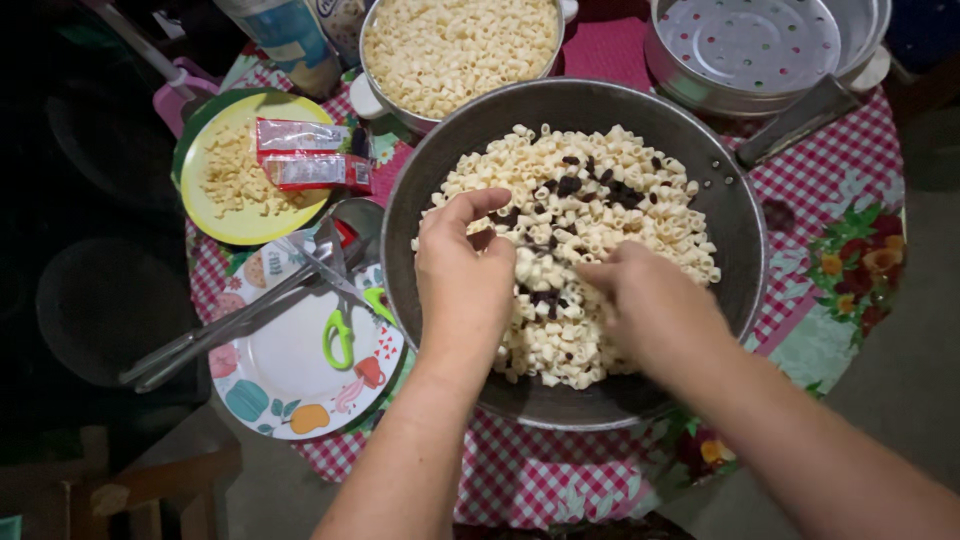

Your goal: The person prepares a snack mix in a large pan of puffed corn cereal. They scatter dark raisin-like pieces over the cereal by hand, spoon canned fruit cocktail pieces from a can onto the mix, spread them, then cut open a creamer carton with scissors and squeeze the white creamer over the mixture.

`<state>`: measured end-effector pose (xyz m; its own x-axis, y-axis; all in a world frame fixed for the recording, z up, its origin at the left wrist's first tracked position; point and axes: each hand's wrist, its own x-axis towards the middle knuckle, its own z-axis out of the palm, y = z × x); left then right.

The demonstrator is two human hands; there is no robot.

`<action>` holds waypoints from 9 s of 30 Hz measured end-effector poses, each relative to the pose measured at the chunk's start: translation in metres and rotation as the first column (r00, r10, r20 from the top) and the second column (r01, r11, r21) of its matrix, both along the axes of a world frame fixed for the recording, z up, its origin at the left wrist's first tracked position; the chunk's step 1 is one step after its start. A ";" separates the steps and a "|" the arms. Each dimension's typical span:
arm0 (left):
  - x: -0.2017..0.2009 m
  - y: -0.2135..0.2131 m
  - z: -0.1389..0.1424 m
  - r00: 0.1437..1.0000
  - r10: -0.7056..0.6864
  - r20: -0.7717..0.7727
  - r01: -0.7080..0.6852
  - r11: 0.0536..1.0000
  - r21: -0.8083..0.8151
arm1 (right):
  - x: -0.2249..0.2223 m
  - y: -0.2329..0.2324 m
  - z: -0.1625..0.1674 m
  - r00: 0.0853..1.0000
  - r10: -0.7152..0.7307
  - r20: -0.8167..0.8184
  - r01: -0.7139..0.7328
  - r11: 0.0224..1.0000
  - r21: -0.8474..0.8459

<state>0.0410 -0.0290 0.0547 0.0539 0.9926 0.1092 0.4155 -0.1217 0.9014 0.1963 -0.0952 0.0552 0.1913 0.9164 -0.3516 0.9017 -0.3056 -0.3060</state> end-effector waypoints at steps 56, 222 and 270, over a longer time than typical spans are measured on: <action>-0.022 0.024 0.017 0.766 0.153 0.625 0.299 0.775 -0.556 | -0.003 0.038 0.009 -0.288 -0.376 -0.881 0.617 0.630 -0.471; 0.025 0.612 -0.031 0.652 -0.336 0.680 0.705 -0.062 -0.706 | -0.166 0.544 0.048 -0.030 -0.719 -0.695 0.929 -0.277 0.247; 0.036 0.630 -0.019 0.183 -0.509 0.841 0.836 -0.370 -0.405 | -0.108 0.468 -0.009 -0.039 -0.994 -0.102 0.989 -0.053 0.137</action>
<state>0.0769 0.6011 0.0352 0.8960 -0.3101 -0.3178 0.4408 0.5343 0.7213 0.0884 0.3732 0.0458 0.9487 -0.2054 -0.2406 -0.2945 -0.8508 -0.4353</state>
